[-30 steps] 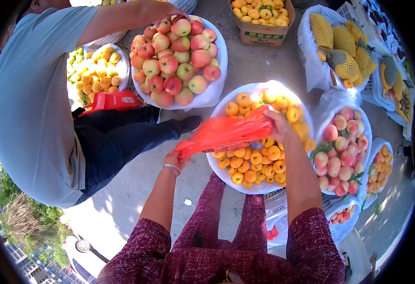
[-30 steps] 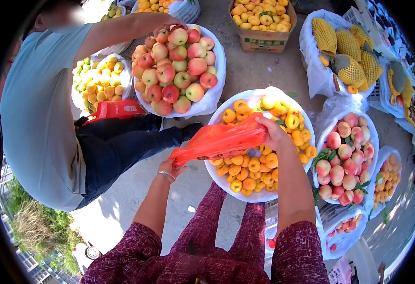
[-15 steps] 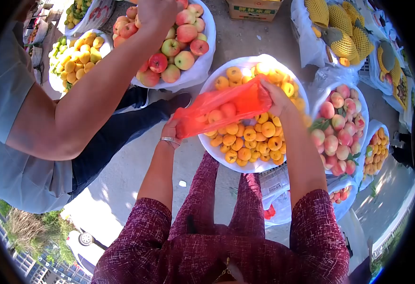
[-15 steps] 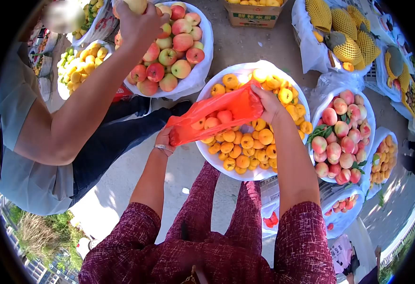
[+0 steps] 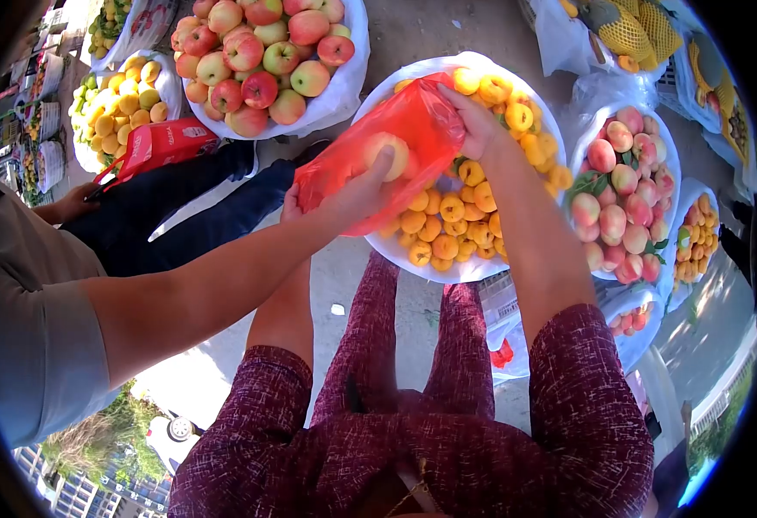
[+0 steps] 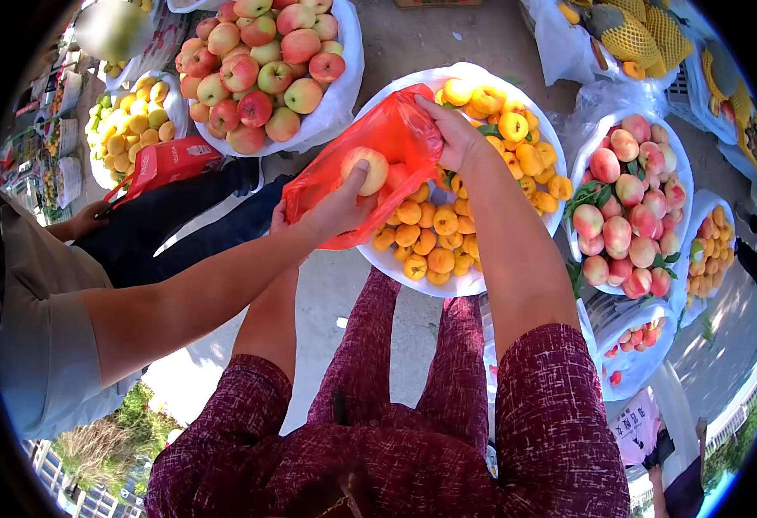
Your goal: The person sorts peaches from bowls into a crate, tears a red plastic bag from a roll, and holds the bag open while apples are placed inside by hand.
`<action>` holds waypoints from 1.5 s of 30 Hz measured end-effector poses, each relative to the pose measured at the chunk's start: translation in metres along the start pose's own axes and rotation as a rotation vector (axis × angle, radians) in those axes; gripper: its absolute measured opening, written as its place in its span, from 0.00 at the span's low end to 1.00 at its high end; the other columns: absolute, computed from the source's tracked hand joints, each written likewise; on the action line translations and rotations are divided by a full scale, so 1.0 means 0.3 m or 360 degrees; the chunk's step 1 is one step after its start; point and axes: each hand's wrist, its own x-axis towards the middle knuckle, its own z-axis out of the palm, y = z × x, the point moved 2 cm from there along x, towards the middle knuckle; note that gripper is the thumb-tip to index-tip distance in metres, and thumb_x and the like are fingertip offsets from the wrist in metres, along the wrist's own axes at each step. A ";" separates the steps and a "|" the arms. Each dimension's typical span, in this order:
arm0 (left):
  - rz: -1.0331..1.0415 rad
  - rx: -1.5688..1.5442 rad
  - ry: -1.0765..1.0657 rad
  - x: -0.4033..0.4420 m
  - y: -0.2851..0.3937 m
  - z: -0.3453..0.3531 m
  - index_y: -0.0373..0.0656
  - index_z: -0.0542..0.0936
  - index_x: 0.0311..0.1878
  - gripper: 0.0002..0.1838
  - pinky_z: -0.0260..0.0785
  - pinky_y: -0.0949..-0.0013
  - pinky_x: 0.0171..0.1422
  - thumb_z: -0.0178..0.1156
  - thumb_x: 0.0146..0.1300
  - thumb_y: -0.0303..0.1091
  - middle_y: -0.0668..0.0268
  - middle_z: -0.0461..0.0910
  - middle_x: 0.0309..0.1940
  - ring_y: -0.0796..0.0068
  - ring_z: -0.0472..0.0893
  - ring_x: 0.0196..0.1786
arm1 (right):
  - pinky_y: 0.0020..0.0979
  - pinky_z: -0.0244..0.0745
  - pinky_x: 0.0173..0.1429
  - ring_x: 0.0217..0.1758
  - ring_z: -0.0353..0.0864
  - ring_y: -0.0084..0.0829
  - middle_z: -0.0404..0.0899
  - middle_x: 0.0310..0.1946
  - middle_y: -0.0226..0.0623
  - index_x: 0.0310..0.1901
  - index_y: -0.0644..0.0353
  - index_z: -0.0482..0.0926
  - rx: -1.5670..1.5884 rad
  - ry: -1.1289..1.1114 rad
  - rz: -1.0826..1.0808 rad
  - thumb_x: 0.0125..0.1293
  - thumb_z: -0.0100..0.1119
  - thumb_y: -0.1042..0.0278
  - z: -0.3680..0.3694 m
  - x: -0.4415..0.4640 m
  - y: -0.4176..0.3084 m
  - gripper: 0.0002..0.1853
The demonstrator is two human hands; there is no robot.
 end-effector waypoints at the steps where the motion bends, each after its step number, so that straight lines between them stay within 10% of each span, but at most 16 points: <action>1: -0.0104 0.0261 -0.0025 0.065 0.005 -0.010 0.45 0.69 0.64 0.27 0.68 0.59 0.63 0.56 0.65 0.47 0.65 0.72 0.58 0.64 0.73 0.60 | 0.34 0.78 0.59 0.52 0.81 0.31 0.81 0.50 0.38 0.53 0.61 0.76 0.0000 -0.0017 0.0038 0.73 0.51 0.60 0.002 -0.008 0.002 0.15; 3: -0.0301 0.0789 -0.0075 0.153 -0.015 -0.022 0.42 0.69 0.63 0.24 0.69 0.65 0.63 0.55 0.68 0.41 0.62 0.75 0.55 0.65 0.75 0.58 | 0.34 0.78 0.60 0.52 0.81 0.31 0.81 0.51 0.39 0.54 0.61 0.75 0.0001 -0.0068 0.0114 0.73 0.51 0.59 0.010 -0.018 0.013 0.16; 6: 0.1109 0.4433 0.0062 0.170 -0.077 0.016 0.38 0.62 0.68 0.31 0.70 0.69 0.60 0.58 0.66 0.41 0.56 0.76 0.52 0.64 0.78 0.51 | 0.34 0.77 0.60 0.52 0.81 0.31 0.80 0.51 0.40 0.55 0.61 0.74 -0.0021 0.0024 0.0068 0.73 0.52 0.58 -0.008 0.000 0.043 0.17; 12: 0.1215 0.3946 0.0659 0.157 -0.152 0.054 0.43 0.65 0.64 0.25 0.73 0.63 0.56 0.57 0.66 0.36 0.54 0.77 0.47 0.61 0.80 0.48 | 0.35 0.77 0.59 0.52 0.81 0.32 0.80 0.51 0.40 0.55 0.62 0.74 0.0009 0.0016 0.0037 0.73 0.52 0.59 -0.015 -0.047 0.065 0.17; 16: 0.1218 0.6128 -0.1419 0.191 0.056 -0.102 0.46 0.71 0.58 0.18 0.75 0.61 0.52 0.54 0.64 0.32 0.59 0.79 0.49 0.60 0.81 0.49 | 0.36 0.77 0.61 0.53 0.81 0.33 0.80 0.52 0.41 0.55 0.61 0.74 0.0013 0.0017 0.0054 0.73 0.50 0.59 -0.154 -0.014 0.084 0.17; 18: 0.1156 0.6069 -0.0001 0.085 0.053 -0.003 0.44 0.76 0.49 0.12 0.76 0.62 0.50 0.56 0.61 0.32 0.62 0.81 0.45 0.64 0.82 0.47 | 0.36 0.76 0.62 0.54 0.80 0.34 0.80 0.53 0.41 0.55 0.62 0.74 0.0063 0.0030 0.0017 0.73 0.50 0.59 -0.186 -0.016 0.084 0.17; 19: 0.0890 0.5178 0.1364 0.047 0.094 0.015 0.45 0.78 0.47 0.11 0.76 0.63 0.49 0.55 0.61 0.31 0.63 0.82 0.45 0.64 0.82 0.46 | 0.37 0.75 0.63 0.55 0.80 0.34 0.79 0.53 0.41 0.55 0.62 0.74 0.0091 0.0059 -0.0029 0.73 0.50 0.59 -0.139 -0.057 0.079 0.17; 23: 0.2123 0.3869 0.1142 0.103 0.399 -0.035 0.47 0.80 0.42 0.08 0.75 0.62 0.47 0.55 0.60 0.29 0.65 0.82 0.44 0.65 0.82 0.46 | 0.38 0.73 0.65 0.57 0.78 0.36 0.78 0.55 0.42 0.56 0.62 0.73 0.0181 0.0031 -0.0016 0.73 0.50 0.59 -0.096 -0.073 0.104 0.18; 33: 0.1068 0.3913 0.0165 0.226 0.272 -0.056 0.49 0.79 0.43 0.09 0.70 0.66 0.56 0.56 0.59 0.29 0.68 0.78 0.48 0.69 0.76 0.53 | 0.39 0.73 0.65 0.57 0.78 0.36 0.78 0.55 0.43 0.56 0.63 0.73 0.0189 0.0164 -0.0057 0.72 0.51 0.59 -0.157 -0.071 0.113 0.18; 39: 0.0849 0.2199 -0.0178 -0.035 0.299 -0.288 0.50 0.79 0.43 0.10 0.66 0.68 0.62 0.56 0.58 0.29 0.70 0.76 0.50 0.71 0.73 0.58 | 0.38 0.75 0.63 0.55 0.80 0.36 0.79 0.53 0.44 0.56 0.64 0.73 0.0139 0.0219 -0.0101 0.72 0.51 0.60 -0.166 -0.072 0.109 0.18; 45: 0.0722 0.2041 -0.0149 0.122 0.362 -0.239 0.51 0.78 0.44 0.11 0.63 0.71 0.67 0.56 0.57 0.29 0.71 0.74 0.52 0.73 0.69 0.62 | 0.38 0.75 0.63 0.55 0.80 0.35 0.80 0.52 0.43 0.55 0.64 0.73 0.0160 0.0202 -0.0107 0.72 0.52 0.60 -0.169 -0.075 0.114 0.17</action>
